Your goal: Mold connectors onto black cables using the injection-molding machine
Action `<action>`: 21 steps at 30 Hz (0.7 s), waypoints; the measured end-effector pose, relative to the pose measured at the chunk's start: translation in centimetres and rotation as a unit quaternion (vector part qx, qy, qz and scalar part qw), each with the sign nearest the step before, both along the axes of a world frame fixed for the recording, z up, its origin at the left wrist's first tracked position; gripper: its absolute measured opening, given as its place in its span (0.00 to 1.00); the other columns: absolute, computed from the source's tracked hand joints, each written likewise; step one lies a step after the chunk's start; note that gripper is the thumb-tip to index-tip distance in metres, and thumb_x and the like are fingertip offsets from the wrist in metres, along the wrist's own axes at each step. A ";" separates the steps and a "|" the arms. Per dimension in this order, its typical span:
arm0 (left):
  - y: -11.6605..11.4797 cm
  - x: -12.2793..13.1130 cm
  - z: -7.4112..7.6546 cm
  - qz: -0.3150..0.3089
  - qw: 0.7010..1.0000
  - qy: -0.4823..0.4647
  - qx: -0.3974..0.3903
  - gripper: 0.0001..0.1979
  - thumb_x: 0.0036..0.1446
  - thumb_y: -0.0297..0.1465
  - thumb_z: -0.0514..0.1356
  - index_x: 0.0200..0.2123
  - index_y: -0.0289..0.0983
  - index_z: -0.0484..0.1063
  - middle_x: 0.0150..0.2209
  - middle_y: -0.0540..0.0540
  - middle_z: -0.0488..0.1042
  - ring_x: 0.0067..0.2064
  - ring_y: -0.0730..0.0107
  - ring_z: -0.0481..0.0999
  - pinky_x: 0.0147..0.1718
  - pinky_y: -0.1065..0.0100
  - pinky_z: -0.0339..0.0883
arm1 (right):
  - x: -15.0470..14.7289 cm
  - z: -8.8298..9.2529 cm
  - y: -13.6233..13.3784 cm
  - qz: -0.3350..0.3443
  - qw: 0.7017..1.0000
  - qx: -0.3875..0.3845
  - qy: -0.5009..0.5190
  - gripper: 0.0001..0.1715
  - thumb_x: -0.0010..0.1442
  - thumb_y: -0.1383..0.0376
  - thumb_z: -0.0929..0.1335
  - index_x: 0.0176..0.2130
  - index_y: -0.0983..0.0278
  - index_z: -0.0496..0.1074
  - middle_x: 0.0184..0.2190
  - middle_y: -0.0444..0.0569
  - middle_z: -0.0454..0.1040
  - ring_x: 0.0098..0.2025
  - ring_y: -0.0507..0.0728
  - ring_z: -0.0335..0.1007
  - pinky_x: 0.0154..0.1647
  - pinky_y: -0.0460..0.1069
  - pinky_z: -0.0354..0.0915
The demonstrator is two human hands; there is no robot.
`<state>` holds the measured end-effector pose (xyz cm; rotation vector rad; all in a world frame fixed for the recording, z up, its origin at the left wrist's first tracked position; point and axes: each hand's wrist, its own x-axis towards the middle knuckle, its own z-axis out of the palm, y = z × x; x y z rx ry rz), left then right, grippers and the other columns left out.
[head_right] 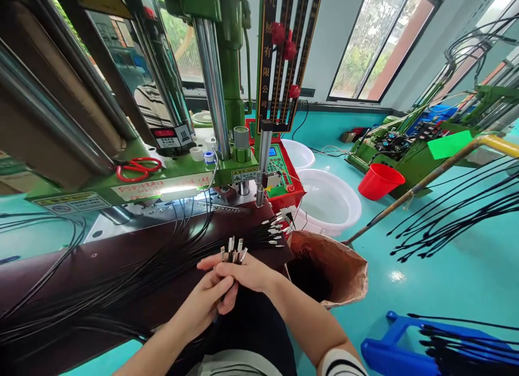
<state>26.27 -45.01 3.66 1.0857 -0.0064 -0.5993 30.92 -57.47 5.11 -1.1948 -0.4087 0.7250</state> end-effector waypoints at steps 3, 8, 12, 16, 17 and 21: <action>-1.4 0.3 -0.5 0.001 0.999 0.027 -0.039 0.17 0.49 0.44 0.57 0.29 0.35 0.62 0.10 0.60 0.52 0.12 0.85 0.43 0.13 0.75 0.39 | 1.9 0.6 -0.7 -0.099 0.994 0.048 0.007 0.25 0.57 0.55 0.63 0.53 0.60 0.63 0.53 0.53 0.65 0.52 0.57 0.63 0.55 0.57 0.54; -1.7 0.7 -1.1 0.013 1.000 0.001 0.025 0.17 0.52 0.43 0.56 0.29 0.32 0.66 0.12 0.56 0.59 0.13 0.83 0.52 0.15 0.75 0.44 | 4.8 3.7 -1.7 0.058 0.983 -0.088 -0.154 0.23 0.61 0.56 0.59 0.52 0.63 0.65 0.52 0.52 0.67 0.55 0.55 0.60 0.58 0.54 0.51; -1.6 1.3 -1.1 0.042 0.999 0.030 0.015 0.17 0.51 0.42 0.57 0.30 0.31 0.67 0.18 0.49 0.67 0.17 0.78 0.63 0.17 0.74 0.53 | 4.9 4.4 -1.1 0.144 0.938 -0.218 -0.227 0.23 0.61 0.58 0.59 0.54 0.63 0.64 0.52 0.49 0.67 0.54 0.56 0.61 0.53 0.50 0.59; -2.0 1.6 -1.0 0.087 0.996 0.035 -0.007 0.17 0.49 0.42 0.58 0.26 0.31 0.68 0.20 0.47 0.69 0.19 0.75 0.65 0.18 0.72 0.57 | 4.2 4.1 -0.6 0.155 0.930 -0.272 -0.195 0.30 0.59 0.56 0.61 0.59 0.57 0.54 0.58 0.50 0.58 0.38 0.53 0.72 0.32 0.45 0.69; -2.1 1.7 -1.0 0.095 0.995 0.029 -0.013 0.16 0.49 0.41 0.58 0.24 0.31 0.68 0.21 0.46 0.69 0.20 0.75 0.66 0.19 0.72 0.58 | 4.1 4.1 -0.6 0.159 0.926 -0.277 -0.202 0.32 0.58 0.55 0.61 0.60 0.57 0.52 0.60 0.51 0.54 0.35 0.52 0.73 0.31 0.44 0.69; -1.9 1.9 -1.2 0.098 0.995 0.016 -0.019 0.15 0.51 0.39 0.57 0.25 0.31 0.67 0.20 0.49 0.67 0.18 0.79 0.62 0.17 0.74 0.54 | 5.2 4.2 -0.4 0.189 0.888 -0.284 -0.307 0.34 0.58 0.56 0.62 0.60 0.61 0.51 0.61 0.51 0.52 0.46 0.55 0.68 0.44 0.47 0.66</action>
